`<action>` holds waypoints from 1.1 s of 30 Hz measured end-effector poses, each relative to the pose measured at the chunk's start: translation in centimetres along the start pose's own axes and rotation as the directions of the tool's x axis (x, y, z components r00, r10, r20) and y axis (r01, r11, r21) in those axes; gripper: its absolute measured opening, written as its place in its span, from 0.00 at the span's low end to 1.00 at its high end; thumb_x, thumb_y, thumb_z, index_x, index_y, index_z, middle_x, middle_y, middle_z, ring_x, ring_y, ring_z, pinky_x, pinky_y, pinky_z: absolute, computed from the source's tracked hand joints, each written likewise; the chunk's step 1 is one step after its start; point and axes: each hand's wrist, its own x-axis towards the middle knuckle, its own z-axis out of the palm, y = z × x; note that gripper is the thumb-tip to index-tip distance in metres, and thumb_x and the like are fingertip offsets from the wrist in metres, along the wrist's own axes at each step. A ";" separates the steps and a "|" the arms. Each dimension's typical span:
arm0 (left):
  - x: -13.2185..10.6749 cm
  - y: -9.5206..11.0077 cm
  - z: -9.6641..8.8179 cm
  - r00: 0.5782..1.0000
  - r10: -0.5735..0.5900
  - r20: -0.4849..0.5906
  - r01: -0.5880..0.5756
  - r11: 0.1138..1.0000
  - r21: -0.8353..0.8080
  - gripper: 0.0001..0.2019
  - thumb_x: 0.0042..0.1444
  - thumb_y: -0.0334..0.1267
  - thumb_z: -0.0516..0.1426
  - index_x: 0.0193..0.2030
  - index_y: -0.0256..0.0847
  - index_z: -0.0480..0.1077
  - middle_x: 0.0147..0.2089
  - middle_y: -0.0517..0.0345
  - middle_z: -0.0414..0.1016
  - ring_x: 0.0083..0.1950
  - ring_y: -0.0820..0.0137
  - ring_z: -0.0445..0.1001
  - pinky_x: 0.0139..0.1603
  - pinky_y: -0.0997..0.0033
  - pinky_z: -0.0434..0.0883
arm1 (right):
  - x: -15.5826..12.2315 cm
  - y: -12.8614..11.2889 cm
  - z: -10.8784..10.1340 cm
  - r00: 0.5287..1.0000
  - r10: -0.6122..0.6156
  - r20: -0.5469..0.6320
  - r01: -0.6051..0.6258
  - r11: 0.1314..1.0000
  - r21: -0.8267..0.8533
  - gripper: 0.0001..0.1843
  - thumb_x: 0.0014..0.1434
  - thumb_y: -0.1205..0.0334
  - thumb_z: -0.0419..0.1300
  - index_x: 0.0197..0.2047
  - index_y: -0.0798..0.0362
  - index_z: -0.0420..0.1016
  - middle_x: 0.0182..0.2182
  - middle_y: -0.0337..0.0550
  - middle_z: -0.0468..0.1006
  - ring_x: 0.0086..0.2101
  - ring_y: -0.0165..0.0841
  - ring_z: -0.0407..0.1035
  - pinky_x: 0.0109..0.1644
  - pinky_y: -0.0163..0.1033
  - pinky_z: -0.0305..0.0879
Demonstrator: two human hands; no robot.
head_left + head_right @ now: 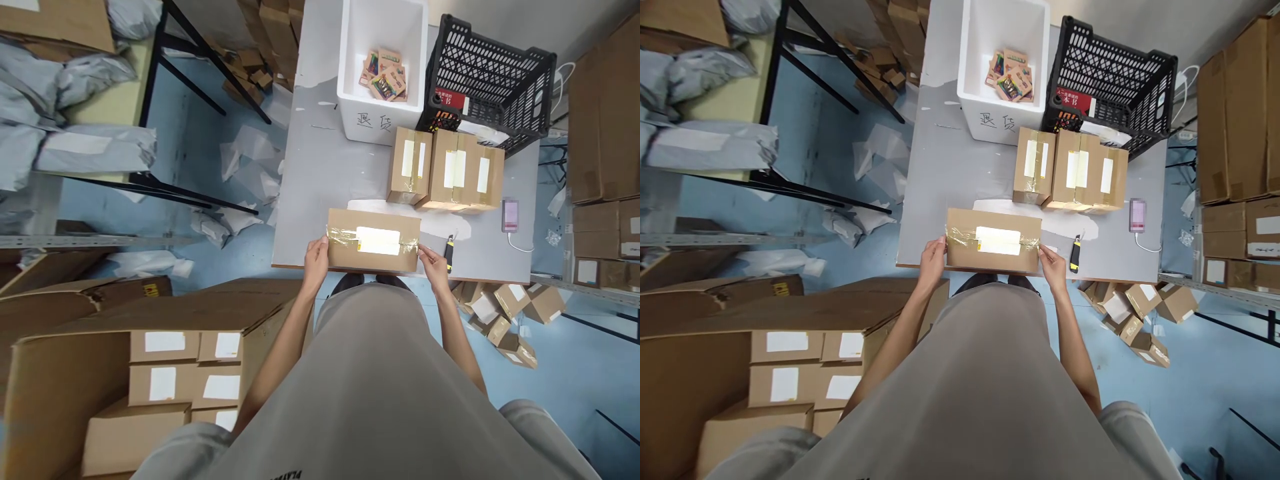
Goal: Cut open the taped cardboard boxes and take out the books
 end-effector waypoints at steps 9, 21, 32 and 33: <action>1.6 -3.1 -1.0 0.993 -0.116 0.038 0.120 0.985 -0.123 0.27 0.76 0.54 0.54 0.68 0.39 0.81 0.76 0.38 0.76 0.72 0.54 0.78 0.75 0.51 0.76 | 2.0 3.5 -0.8 0.999 0.040 0.015 -0.039 0.998 -0.056 0.37 0.62 0.33 0.67 0.63 0.52 0.88 0.67 0.55 0.84 0.68 0.53 0.77 0.77 0.66 0.70; 1.5 -6.9 0.1 0.948 -0.217 0.233 0.219 0.976 0.020 0.46 0.48 0.29 0.66 0.78 0.38 0.69 0.69 0.36 0.81 0.69 0.50 0.81 0.73 0.42 0.77 | 1.8 6.7 1.8 0.982 0.092 0.166 -0.080 0.994 -0.076 0.39 0.50 0.54 0.72 0.65 0.55 0.83 0.66 0.57 0.86 0.65 0.53 0.80 0.75 0.63 0.71; 1.5 -5.2 1.0 0.973 -0.106 0.205 0.120 0.991 -0.059 0.36 0.45 0.36 0.72 0.65 0.35 0.80 0.76 0.34 0.76 0.81 0.45 0.70 0.84 0.45 0.66 | 1.3 6.1 1.6 0.975 0.124 0.185 -0.120 0.992 -0.034 0.39 0.44 0.51 0.80 0.60 0.53 0.87 0.67 0.54 0.85 0.67 0.57 0.77 0.75 0.63 0.72; 1.5 -5.1 0.9 0.974 -0.088 0.210 0.107 0.991 -0.083 0.36 0.45 0.37 0.72 0.65 0.37 0.81 0.77 0.37 0.75 0.83 0.45 0.67 0.84 0.46 0.65 | 1.2 6.0 1.3 0.973 0.120 0.195 -0.117 0.993 -0.028 0.39 0.44 0.49 0.81 0.60 0.52 0.88 0.68 0.53 0.84 0.68 0.57 0.76 0.76 0.63 0.70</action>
